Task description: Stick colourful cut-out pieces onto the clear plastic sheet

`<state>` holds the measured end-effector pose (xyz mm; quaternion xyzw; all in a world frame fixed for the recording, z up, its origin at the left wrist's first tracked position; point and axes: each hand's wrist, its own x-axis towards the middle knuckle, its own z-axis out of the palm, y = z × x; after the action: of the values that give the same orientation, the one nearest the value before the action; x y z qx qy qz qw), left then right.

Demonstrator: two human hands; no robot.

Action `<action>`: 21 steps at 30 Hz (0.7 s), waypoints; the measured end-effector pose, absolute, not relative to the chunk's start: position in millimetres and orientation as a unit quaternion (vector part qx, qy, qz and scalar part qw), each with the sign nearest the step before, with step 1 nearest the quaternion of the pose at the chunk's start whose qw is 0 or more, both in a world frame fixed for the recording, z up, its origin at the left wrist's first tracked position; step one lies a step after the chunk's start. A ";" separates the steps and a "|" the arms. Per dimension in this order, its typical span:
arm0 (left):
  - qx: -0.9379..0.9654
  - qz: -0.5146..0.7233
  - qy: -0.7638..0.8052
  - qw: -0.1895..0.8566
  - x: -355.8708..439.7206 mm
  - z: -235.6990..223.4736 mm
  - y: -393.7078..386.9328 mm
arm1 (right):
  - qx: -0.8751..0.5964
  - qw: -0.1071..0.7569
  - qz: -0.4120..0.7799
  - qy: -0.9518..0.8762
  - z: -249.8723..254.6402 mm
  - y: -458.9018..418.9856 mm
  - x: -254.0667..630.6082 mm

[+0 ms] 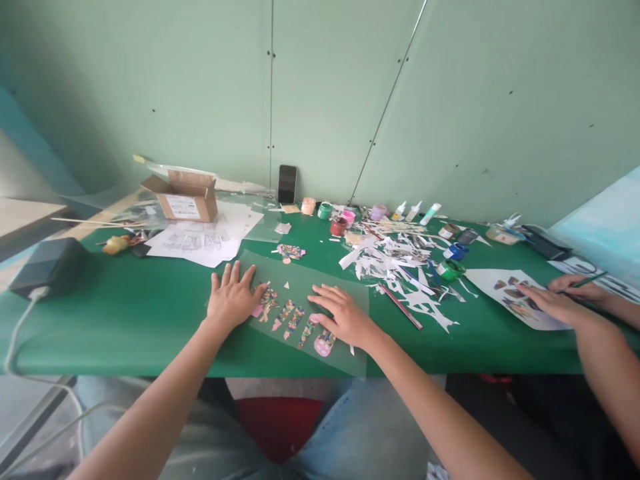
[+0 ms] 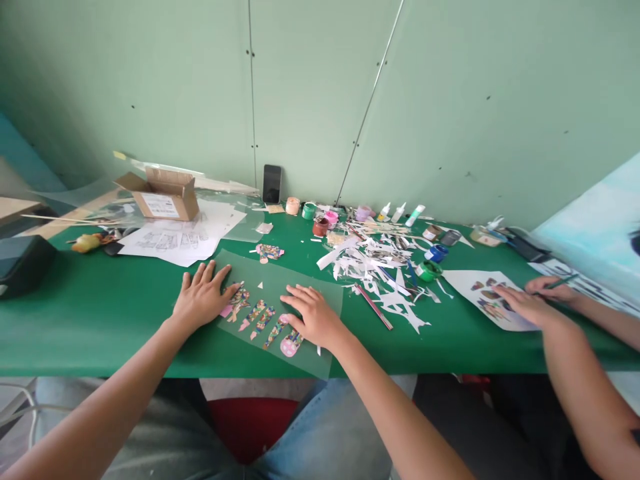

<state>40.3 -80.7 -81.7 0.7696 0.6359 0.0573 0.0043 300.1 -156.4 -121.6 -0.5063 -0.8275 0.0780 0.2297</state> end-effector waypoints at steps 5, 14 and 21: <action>0.773 0.037 0.634 -0.003 42.5 -85.8 -80.0 | -0.512 0.356 -0.003 -0.782 -105.6 -165.8 338.1; 0.780 0.076 0.621 -0.008 41.2 -88.5 -79.5 | -0.445 0.237 -0.031 -0.863 -77.6 -138.6 299.3; 0.779 0.085 0.621 -0.035 41.7 -92.3 -79.0 | -0.410 0.177 0.034 -0.894 -87.9 -55.3 234.2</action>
<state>41.7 -79.0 -92.3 0.7786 0.6207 0.0852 -0.0349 234.2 -55.3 -87.9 -0.4095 -0.8943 0.0339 0.1770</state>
